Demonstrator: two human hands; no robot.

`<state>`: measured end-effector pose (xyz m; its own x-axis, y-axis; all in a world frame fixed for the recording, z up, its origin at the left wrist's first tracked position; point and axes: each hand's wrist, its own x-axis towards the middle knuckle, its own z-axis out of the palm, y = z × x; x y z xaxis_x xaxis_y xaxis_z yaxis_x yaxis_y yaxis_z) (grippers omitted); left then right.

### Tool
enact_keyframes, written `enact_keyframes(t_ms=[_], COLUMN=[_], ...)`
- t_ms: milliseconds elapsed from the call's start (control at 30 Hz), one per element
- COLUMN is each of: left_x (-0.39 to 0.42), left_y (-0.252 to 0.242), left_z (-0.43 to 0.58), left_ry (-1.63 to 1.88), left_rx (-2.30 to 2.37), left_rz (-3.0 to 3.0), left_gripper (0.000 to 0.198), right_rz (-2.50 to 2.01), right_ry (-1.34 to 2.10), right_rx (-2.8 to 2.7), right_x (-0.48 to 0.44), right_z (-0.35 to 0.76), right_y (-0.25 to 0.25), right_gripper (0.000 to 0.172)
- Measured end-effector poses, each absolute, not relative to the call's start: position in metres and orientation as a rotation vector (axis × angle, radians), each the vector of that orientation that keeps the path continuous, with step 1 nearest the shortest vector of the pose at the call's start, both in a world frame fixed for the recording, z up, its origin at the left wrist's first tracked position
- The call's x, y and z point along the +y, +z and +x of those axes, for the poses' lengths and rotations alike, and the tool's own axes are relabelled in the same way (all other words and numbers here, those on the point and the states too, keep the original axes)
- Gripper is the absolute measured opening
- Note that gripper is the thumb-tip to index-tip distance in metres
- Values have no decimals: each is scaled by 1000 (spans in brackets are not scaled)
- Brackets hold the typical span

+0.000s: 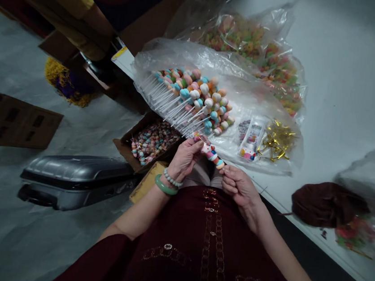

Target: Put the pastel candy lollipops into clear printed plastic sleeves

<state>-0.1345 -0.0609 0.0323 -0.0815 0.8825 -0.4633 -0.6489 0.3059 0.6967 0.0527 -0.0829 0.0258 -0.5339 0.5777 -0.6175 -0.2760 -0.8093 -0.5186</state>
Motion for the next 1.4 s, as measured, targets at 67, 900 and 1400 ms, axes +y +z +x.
enact_keyframes(t_ms=[67, 900, 1400], left_x=[-61, -62, -63], left_y=[32, 36, 31], left_z=[-134, -139, -134], left_ry=[1302, 1307, 1295], left_rx=[1044, 1181, 1018], left_rz=[295, 268, 304], left_gripper=[33, 32, 42], right_rz=[-1033, -1446, -692], right_ry=[2462, 898, 2748], right_rx=[-412, -1974, 39], right_x=[-81, -93, -72], right_z=[58, 45, 57], right_y=[24, 15, 0], right_gripper=[16, 22, 17])
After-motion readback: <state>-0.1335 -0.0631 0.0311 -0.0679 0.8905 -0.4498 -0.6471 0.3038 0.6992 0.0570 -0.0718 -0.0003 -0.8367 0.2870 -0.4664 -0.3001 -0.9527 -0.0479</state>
